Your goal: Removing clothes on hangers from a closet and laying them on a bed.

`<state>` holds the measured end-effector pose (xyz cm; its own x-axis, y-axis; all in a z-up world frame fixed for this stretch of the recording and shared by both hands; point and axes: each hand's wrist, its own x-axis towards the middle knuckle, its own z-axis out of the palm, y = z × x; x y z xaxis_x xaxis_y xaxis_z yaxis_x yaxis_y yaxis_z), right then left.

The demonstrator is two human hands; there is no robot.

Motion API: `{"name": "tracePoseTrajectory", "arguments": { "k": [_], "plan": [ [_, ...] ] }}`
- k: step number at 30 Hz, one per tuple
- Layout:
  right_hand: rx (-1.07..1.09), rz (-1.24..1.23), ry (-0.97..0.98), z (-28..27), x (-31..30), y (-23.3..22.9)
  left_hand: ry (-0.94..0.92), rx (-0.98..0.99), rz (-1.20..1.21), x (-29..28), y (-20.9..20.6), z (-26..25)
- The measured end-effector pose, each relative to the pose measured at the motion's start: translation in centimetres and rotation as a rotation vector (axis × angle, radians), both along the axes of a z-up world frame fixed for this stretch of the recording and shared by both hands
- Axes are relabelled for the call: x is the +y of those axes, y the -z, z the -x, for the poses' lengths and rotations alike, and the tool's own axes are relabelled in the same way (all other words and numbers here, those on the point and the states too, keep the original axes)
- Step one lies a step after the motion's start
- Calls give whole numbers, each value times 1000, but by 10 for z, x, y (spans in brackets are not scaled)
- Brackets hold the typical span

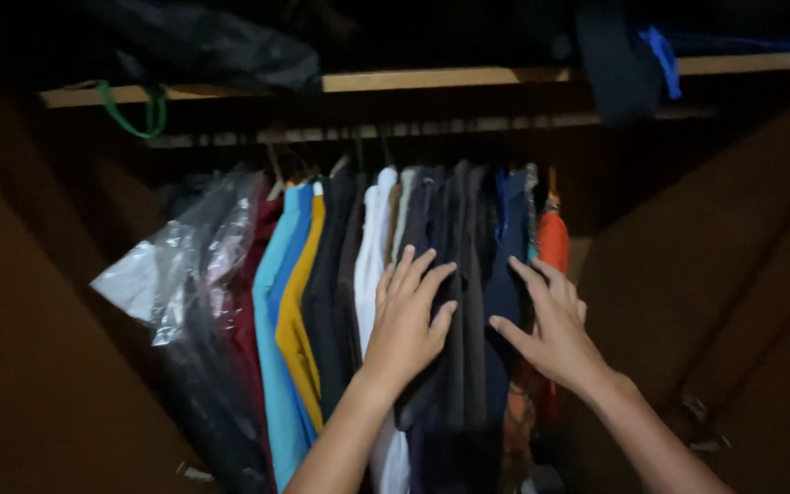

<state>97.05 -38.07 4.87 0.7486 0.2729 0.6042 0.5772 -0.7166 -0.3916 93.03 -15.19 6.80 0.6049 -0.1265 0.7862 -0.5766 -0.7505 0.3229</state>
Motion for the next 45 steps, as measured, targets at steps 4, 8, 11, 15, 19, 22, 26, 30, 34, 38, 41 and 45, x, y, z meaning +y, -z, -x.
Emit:
{"name": "tracePoseTrajectory", "arguments": {
  "k": [4, 8, 11, 15, 19, 22, 26, 30, 34, 38, 41, 45],
  "plan": [
    [-4, 26, -5, -3, -6, 2, 15, -17, -81, -12, -1, -21],
    [-19, 31, -35, 1, -12, -1, -49, -49, -96, -30, 1, -29],
    [-9, 30, -49, 3, -17, -7, -74, -99, -78, -46, -6, -30],
    [3, -9, -44, -11, -28, -8, -74, -143, -121, -64, -1, -45],
    [55, -104, -20, -38, -39, -9, -109, -150, -220, -81, 4, -66],
    [76, -167, -49, -72, -46, -10, -135, -154, -246, -92, -6, -72],
    [123, -157, -46, -108, -48, -9, -151, -145, -232, -101, -2, -74],
    [250, -144, 16, -128, -43, -27, -178, -113, -240, -105, 0, -75],
    [326, -115, 78, -146, -43, -35, -193, -121, -237, -103, -1, -78],
    [395, -114, 127, -147, -36, -52, -237, -174, -211, -105, -4, -78],
    [455, -117, 165, -139, -34, -68, -294, -216, -202, -108, -14, -77],
    [422, -119, 145, -171, -43, -49, -315, -240, -206, -107, -34, -100]
  ]
}}
